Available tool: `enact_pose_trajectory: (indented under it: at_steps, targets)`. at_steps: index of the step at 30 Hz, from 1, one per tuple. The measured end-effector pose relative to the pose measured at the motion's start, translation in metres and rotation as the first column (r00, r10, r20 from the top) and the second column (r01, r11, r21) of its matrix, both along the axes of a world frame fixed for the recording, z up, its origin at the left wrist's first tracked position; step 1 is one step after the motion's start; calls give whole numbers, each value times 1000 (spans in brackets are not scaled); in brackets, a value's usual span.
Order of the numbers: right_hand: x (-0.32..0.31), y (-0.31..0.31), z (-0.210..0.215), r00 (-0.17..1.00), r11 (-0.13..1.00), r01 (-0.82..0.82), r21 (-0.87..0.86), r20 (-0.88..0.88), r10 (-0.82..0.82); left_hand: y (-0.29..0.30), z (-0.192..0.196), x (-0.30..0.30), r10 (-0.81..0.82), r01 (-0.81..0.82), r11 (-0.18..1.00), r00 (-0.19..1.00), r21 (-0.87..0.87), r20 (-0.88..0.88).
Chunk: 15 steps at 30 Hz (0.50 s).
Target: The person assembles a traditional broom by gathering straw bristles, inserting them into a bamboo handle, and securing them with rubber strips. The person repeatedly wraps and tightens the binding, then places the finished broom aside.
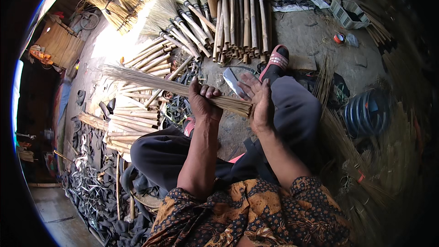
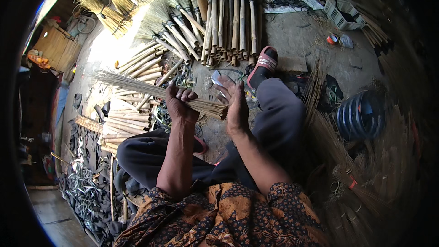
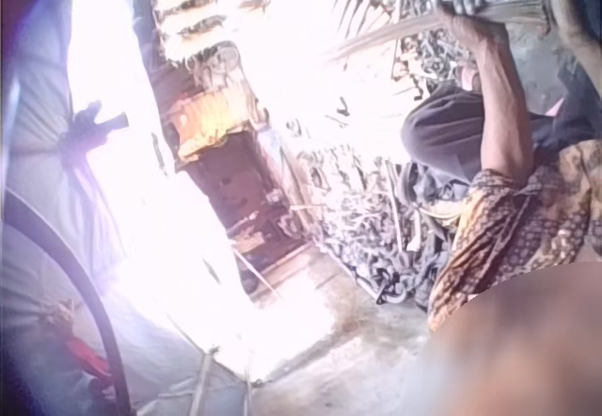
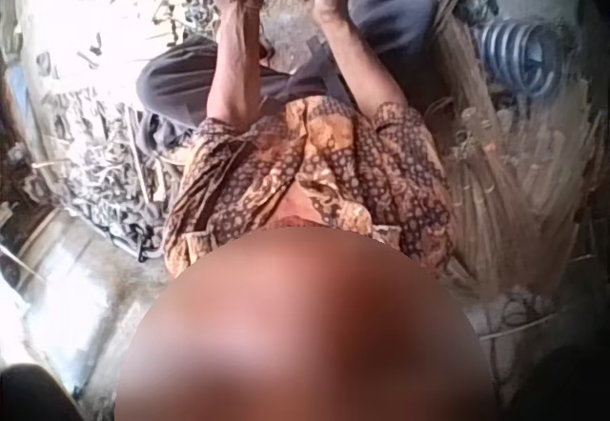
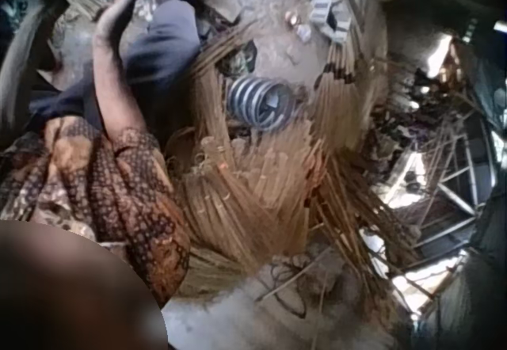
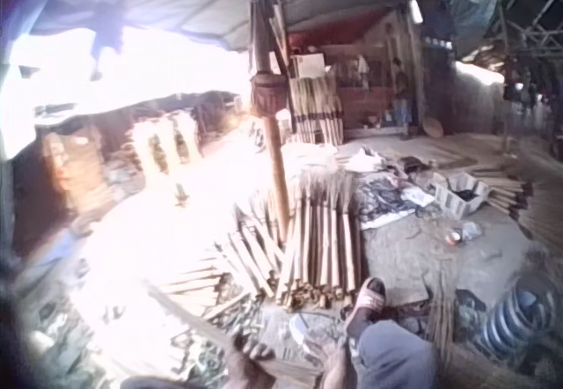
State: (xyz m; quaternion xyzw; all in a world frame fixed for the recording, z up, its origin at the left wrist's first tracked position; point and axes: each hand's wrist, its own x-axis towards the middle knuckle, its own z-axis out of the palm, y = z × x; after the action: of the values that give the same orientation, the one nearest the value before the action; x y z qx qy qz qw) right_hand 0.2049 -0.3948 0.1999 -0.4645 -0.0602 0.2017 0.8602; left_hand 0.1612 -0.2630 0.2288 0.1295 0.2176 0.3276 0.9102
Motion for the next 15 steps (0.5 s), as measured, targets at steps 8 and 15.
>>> enact_pose_trajectory:
  at_steps: [8, 15]
  targets:
    - [-3, -9, 29, 873, 943, 65, -327, 476, 105, 13, 1, -2, 45, -24, 994, 978, 104, -204]
    - [-13, -5, 41, 566, 347, 238, -907, 420, 709, -15, 6, -3, 74, 90, 928, 907, 363, -414]
